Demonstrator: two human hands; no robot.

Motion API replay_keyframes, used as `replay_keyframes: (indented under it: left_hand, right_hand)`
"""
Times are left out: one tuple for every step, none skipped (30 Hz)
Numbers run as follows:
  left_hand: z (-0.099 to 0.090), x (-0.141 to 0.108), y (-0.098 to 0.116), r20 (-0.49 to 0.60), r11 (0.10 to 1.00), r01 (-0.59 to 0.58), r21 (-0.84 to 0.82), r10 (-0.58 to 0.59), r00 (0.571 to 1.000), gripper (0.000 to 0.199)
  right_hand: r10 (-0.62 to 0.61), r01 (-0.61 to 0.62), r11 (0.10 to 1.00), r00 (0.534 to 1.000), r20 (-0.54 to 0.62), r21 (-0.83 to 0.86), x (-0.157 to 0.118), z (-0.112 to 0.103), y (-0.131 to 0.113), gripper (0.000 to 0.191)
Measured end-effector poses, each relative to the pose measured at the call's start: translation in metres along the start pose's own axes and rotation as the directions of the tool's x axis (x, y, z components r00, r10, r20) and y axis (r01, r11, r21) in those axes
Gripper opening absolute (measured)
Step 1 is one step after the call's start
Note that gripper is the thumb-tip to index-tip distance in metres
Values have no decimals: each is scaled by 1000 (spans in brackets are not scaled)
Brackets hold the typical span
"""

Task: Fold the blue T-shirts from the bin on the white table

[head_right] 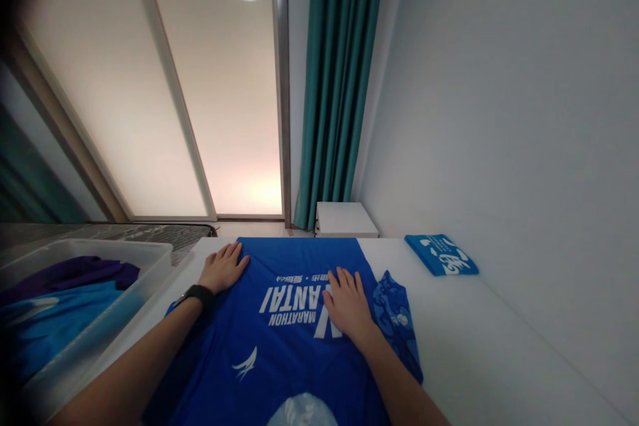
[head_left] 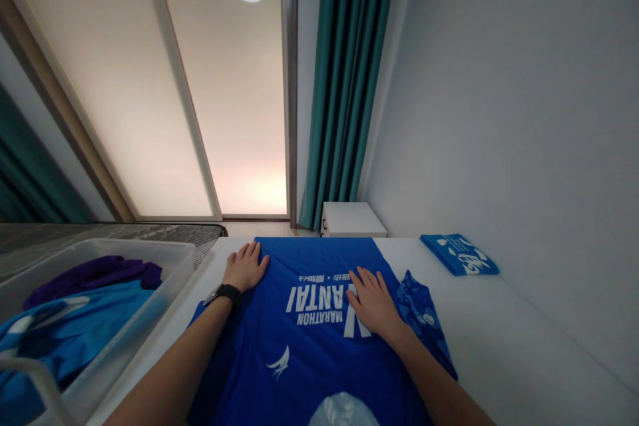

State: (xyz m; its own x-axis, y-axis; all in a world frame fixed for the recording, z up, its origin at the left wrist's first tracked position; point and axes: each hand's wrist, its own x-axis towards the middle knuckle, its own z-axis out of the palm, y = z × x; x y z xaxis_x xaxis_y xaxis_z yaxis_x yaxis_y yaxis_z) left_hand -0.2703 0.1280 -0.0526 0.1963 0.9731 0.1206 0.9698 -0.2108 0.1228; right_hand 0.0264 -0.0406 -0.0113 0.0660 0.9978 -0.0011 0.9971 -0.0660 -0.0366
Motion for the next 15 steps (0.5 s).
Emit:
replay_keyframes:
  left_hand:
    - [0,0,0,2,1000,-1,4,1,1000,65]
    - [-1,0,1,3,1000,-3,7,3,1000,65]
    - [-1,0,1,4,1000,-5,8,5,1000,65]
    - [-2,-1,1,1,1000,-7,9,7,1000,65]
    - [-2,-1,1,-3,1000,-10,9,10,1000,64]
    - [-2,-1,1,-7,1000,-12,10,12,1000,64]
    - [-2,-1,1,-11,1000,-14,10,14,1000,64]
    - [-2,-1,1,-11,1000,-14,11,14,1000,64]
    - [-2,-1,1,-10,1000,-14,11,14,1000,64]
    - [-2,-1,1,-7,1000,-15,13,15,1000,64]
    - [-2,-1,1,-3,1000,-18,15,18,1000,64]
    - [-2,-1,1,1,1000,-20,19,20,1000,65]
    - [-2,-1,1,4,999,-22,23,22,1000,65]
    - [-2,-1,1,8,999,-24,27,24,1000,65]
    - [-2,-1,1,10,999,-23,29,23,1000,65]
  right_hand:
    - [-6,7,1000,1000,-4,5,1,-1,1,59]
    - [-12,12,1000,1000,-9,9,1,-1,2,60]
    - [-18,18,1000,1000,-14,13,2,-1,2,60]
    - [-26,26,1000,999,-19,17,2,-1,3,60]
    - [-37,37,999,999,-23,21,3,1,3,60]
    - [-49,49,999,998,-26,24,4,2,3,60]
    - [-59,60,998,998,-30,25,5,4,4,60]
    - [-63,64,998,997,-34,26,8,6,5,61]
    - [-62,63,998,997,-39,26,12,8,7,61]
    - [-58,59,998,997,-44,25,18,9,10,62]
    - [-52,53,998,997,-52,22,25,10,15,62]
    - [-43,44,999,997,-61,18,33,10,20,62]
    - [-33,34,999,997,-74,10,42,9,27,62]
    - [-23,23,1000,996,-92,-4,52,8,35,61]
    - [-2,0,1000,995,-104,-19,63,7,43,60]
